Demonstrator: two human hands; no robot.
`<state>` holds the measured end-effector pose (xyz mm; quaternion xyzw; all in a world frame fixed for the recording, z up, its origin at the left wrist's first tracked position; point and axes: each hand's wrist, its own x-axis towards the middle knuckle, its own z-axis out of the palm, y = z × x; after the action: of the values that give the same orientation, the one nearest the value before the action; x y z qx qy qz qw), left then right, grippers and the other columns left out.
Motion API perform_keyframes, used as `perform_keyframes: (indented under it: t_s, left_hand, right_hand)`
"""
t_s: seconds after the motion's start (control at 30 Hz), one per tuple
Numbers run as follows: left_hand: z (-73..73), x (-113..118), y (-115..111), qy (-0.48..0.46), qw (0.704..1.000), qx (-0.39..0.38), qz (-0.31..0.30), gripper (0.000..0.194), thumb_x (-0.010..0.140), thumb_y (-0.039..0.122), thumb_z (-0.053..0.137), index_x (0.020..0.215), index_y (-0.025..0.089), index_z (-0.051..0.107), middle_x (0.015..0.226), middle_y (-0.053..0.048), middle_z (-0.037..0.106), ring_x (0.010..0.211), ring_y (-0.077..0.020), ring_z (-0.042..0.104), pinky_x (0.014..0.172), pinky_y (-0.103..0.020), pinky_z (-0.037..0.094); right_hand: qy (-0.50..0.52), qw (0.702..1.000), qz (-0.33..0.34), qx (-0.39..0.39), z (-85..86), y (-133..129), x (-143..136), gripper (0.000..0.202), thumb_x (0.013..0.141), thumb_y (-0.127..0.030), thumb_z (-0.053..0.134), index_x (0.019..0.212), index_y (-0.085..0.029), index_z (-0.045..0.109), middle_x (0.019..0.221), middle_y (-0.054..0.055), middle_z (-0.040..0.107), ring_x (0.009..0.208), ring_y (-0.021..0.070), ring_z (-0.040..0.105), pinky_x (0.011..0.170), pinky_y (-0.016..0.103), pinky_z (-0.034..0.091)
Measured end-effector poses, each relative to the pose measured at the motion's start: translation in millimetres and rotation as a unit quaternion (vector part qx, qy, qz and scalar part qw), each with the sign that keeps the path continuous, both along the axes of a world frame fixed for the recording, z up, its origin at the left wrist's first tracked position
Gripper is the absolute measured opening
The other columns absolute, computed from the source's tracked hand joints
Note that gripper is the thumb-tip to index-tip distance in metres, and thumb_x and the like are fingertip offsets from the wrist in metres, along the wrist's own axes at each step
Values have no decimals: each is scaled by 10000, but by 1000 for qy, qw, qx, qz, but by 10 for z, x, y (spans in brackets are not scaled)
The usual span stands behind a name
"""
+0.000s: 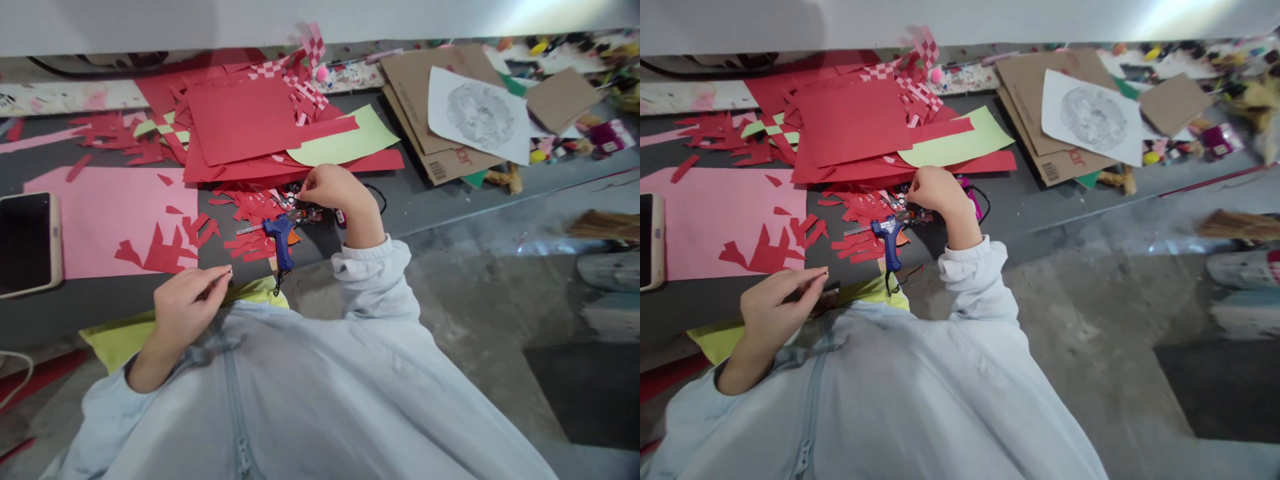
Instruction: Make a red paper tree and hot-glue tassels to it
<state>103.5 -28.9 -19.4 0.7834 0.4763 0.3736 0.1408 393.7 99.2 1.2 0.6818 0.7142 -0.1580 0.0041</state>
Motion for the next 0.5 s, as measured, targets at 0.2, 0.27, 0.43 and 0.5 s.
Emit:
perform_keyframes:
  t_s: [0.2,0.27,0.43,0.5]
  left_hand:
    - [20,75,28,-154,954,-239,93,132,800,309,735,868,224,811,515,50,596,480,-70,529,514,-196,440]
    - [47,107,62,-231,911,-328,99,170,769,336,752,859,204,808,467,51,555,457,-76,525,476,-195,429]
    - [89,143,141,-387,794,-459,96,238,644,346,833,791,167,777,448,42,551,403,-65,475,399,-185,360]
    - [98,137,152,-432,755,-484,91,277,594,364,867,755,165,760,400,67,483,390,-61,456,396,-179,357]
  right_hand:
    - [24,999,-23,6,61,-267,-128,146,800,-238,622,677,-190,682,668,85,694,697,235,616,647,330,385]
    - [36,999,-29,26,87,-386,-226,121,797,-243,637,691,-200,674,712,82,707,702,237,610,636,332,376]
    - [115,988,27,104,128,-718,-591,84,832,-248,662,757,-211,658,733,51,704,696,221,612,642,328,382]
    - [165,974,78,137,124,-844,-758,84,855,-235,654,773,-215,649,754,42,707,702,206,616,644,319,393]
